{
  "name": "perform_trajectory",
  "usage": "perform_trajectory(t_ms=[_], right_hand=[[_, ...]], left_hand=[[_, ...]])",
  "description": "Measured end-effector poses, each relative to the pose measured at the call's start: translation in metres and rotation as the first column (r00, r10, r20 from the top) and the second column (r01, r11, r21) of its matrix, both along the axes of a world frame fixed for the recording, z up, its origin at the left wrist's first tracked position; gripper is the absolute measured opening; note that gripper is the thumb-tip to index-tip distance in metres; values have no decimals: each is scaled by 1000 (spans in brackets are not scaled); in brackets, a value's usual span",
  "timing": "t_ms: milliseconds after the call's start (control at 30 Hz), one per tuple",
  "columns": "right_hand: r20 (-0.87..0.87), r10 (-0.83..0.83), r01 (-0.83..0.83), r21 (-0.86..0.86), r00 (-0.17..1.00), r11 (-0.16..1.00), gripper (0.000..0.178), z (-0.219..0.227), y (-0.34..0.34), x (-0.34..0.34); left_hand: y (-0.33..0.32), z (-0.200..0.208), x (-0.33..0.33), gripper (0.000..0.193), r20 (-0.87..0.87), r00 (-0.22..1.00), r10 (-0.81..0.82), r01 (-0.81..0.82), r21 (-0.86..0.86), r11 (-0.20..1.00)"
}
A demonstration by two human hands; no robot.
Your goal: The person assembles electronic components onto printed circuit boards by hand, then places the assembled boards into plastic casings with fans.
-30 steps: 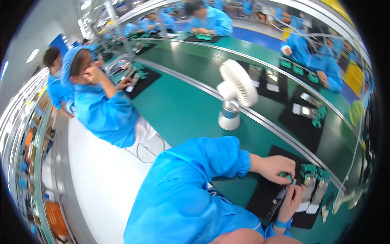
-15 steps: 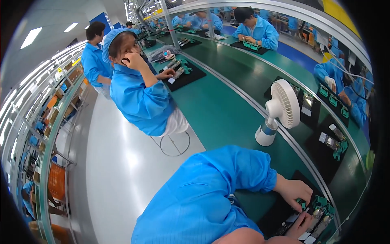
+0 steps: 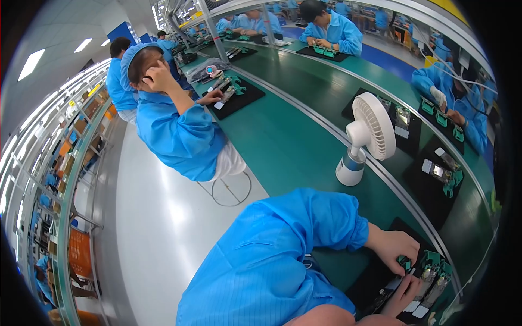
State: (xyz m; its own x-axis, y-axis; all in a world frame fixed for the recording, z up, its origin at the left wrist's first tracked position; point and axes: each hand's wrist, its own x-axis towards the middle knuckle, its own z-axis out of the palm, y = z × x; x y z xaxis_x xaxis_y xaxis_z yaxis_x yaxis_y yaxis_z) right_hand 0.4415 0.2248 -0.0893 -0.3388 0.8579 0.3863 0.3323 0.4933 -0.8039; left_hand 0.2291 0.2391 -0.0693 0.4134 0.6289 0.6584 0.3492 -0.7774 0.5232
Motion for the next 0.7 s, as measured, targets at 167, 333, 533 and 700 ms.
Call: perform_trajectory(t_ms=[167,333,533,700], right_hand=[[-40,-34,32,-44,999,999,16,1,-4,2],[-50,-33,31,-48,998,998,17,5,-7,4],[-13,-33,32,-81,999,996,18,9,-7,5],[13,-45,45,-50,999,998,18,9,-5,6]], left_hand=[[-2,2,0,30,1,1000,-26,26,-14,1000],[-5,5,4,28,10,1000,-26,26,12,1000],[-6,6,5,28,31,999,-31,31,8,999],[-5,7,7,29,19,1000,-4,5,-25,1000]])
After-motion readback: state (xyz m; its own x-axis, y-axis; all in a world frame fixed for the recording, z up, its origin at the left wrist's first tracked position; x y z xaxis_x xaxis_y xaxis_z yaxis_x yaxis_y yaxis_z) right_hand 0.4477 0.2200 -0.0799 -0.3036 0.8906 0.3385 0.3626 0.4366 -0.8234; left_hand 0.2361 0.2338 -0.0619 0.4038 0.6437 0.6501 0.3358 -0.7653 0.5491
